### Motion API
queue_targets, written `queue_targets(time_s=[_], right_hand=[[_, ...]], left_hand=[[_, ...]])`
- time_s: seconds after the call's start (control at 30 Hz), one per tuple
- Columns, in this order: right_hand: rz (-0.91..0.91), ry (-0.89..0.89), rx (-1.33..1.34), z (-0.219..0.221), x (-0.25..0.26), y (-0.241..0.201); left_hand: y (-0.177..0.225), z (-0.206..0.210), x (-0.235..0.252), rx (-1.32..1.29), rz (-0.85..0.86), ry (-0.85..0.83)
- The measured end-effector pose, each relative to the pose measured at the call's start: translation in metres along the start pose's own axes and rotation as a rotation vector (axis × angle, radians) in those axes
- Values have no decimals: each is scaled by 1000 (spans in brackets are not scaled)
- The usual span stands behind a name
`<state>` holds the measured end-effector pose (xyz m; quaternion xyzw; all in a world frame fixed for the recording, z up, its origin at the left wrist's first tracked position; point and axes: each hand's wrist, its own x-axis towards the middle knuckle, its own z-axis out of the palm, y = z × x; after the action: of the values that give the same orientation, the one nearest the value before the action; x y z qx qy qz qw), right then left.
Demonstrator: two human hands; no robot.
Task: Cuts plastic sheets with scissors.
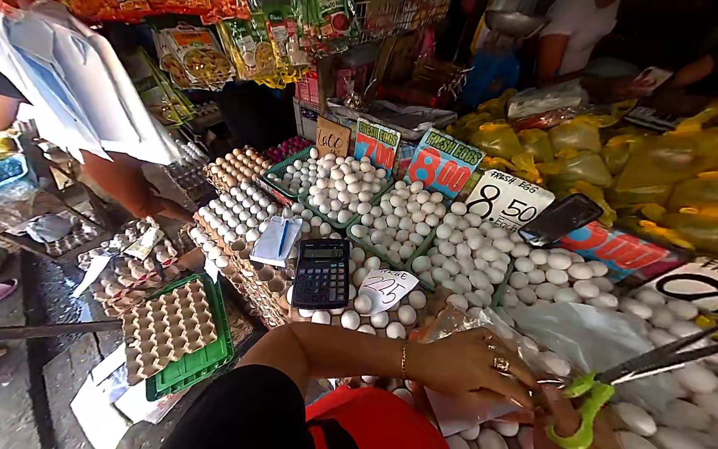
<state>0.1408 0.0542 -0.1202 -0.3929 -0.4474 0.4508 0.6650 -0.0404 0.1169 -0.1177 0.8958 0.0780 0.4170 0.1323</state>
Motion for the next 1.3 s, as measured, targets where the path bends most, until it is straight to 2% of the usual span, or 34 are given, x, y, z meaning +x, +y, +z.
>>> queue_targets(time_s=[0.13,0.27,0.37,0.4,0.43,0.47,0.53,0.63,0.7,0.9,1.0,1.13,1.3], right_hand=[[67,107,-41,-3,-6,22],[50,172,-59,7,-1,28],[24,194,-17,21,4,22],[18,195,5,26,5,20],[11,193,27,30,6,18],[8,191,45,33,7,17],[-4,188,57,38,8,16],[-22,177,31,40,10,18],[-15,172,13,38,14,19],[29,120,-28,31,26,8],[17,71,-37,20,23,2],[89,-158,-34,6,1,-4],[270,-496,221,5,-28,9]], left_hand=[[0,4,-19,-38,-128,-27],[20,-11,-32,-230,-328,-56],[30,-17,-36,-604,-619,-395],[30,-15,-36,-754,-752,-480],[31,-11,-38,-883,-868,-485],[32,-7,-39,-987,-956,-430],[31,1,-38,-1078,-1045,-209],[25,-1,-26,-1040,-1091,114],[20,-6,-19,-980,-1077,185],[9,-17,4,-1041,-1102,239],[-3,-26,22,-1002,-1139,405],[-24,-35,40,-979,-1110,601],[-41,-41,60,-963,-1066,741]])
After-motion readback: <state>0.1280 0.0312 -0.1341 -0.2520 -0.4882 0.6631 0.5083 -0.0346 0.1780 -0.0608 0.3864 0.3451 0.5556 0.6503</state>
